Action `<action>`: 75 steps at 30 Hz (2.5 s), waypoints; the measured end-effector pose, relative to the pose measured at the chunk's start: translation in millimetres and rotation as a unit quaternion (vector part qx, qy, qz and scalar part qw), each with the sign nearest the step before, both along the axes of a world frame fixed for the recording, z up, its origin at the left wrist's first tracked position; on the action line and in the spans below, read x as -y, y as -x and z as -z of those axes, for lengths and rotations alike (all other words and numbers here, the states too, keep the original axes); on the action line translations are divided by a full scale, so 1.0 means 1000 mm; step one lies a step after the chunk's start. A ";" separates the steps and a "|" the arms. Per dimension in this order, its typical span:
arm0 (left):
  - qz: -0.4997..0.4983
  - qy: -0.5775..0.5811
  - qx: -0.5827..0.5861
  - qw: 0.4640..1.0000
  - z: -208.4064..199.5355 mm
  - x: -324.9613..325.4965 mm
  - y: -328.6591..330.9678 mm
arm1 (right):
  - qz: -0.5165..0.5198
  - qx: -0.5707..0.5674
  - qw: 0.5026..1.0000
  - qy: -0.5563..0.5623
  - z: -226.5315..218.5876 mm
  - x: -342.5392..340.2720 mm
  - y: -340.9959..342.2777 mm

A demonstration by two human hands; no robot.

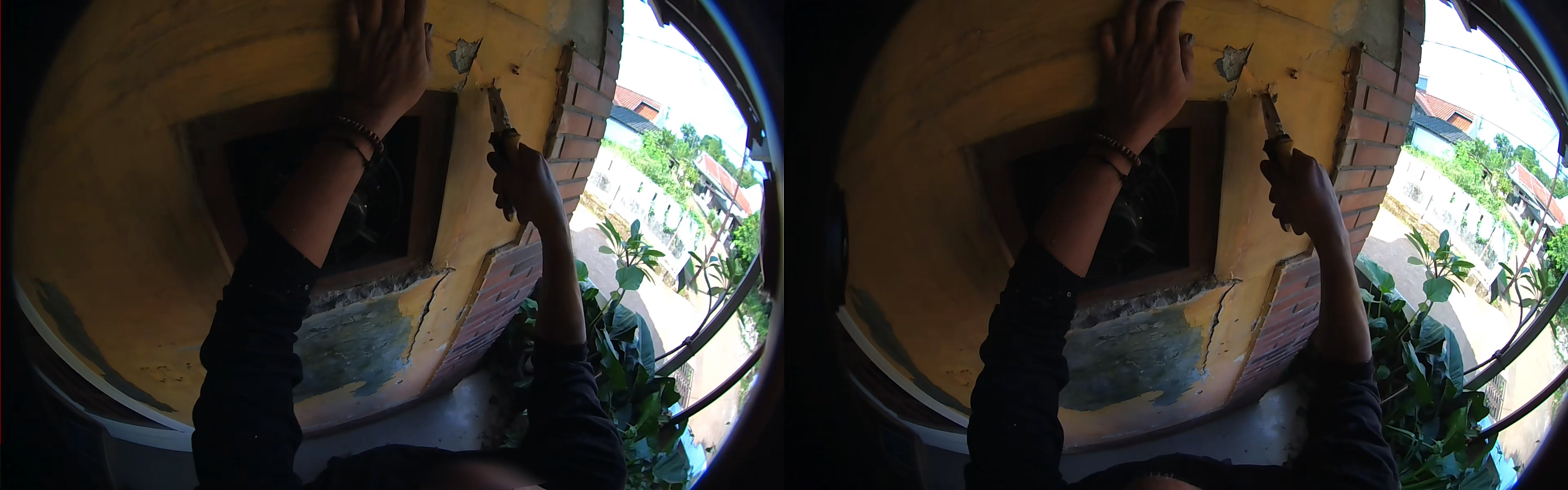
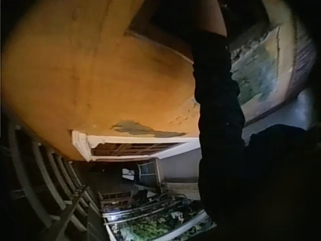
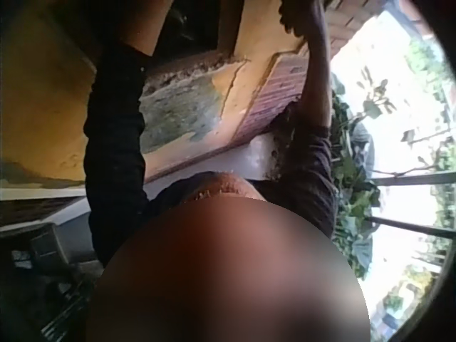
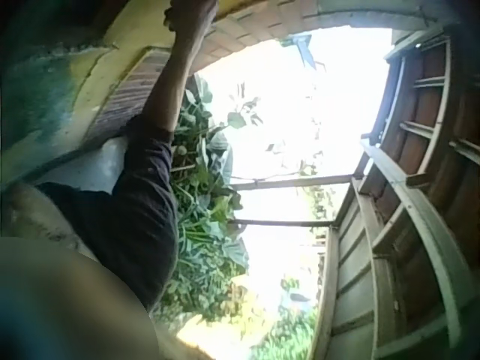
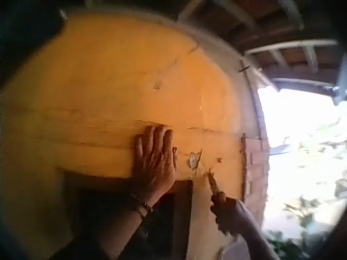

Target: Repairing or adjusting the mounting of a wall exhaust fan using pliers.

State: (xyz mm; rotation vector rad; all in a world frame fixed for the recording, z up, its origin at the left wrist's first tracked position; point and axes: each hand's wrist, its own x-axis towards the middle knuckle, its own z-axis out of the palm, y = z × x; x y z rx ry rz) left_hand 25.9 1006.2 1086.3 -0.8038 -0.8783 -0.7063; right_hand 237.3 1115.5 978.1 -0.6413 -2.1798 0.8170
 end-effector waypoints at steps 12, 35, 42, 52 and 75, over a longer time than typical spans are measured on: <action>0.014 0.074 0.078 0.994 0.020 -0.019 -0.057 | -0.046 -0.253 0.966 0.010 0.026 -0.016 -0.027; 0.141 0.134 0.067 0.979 0.033 -0.027 -0.060 | -0.059 -0.066 0.996 0.021 -0.014 -0.064 -0.036; 0.365 0.280 0.347 0.817 0.091 -0.067 -0.111 | -0.198 -0.106 0.965 0.135 -0.024 -0.082 -0.053; 0.487 0.403 0.436 0.641 0.083 -0.094 -0.080 | -0.194 -0.111 0.968 0.113 -0.028 -0.081 -0.036; 0.354 0.260 0.413 0.798 0.070 -0.108 -0.111 | 0.004 -0.264 0.959 -0.099 -0.002 -0.105 0.000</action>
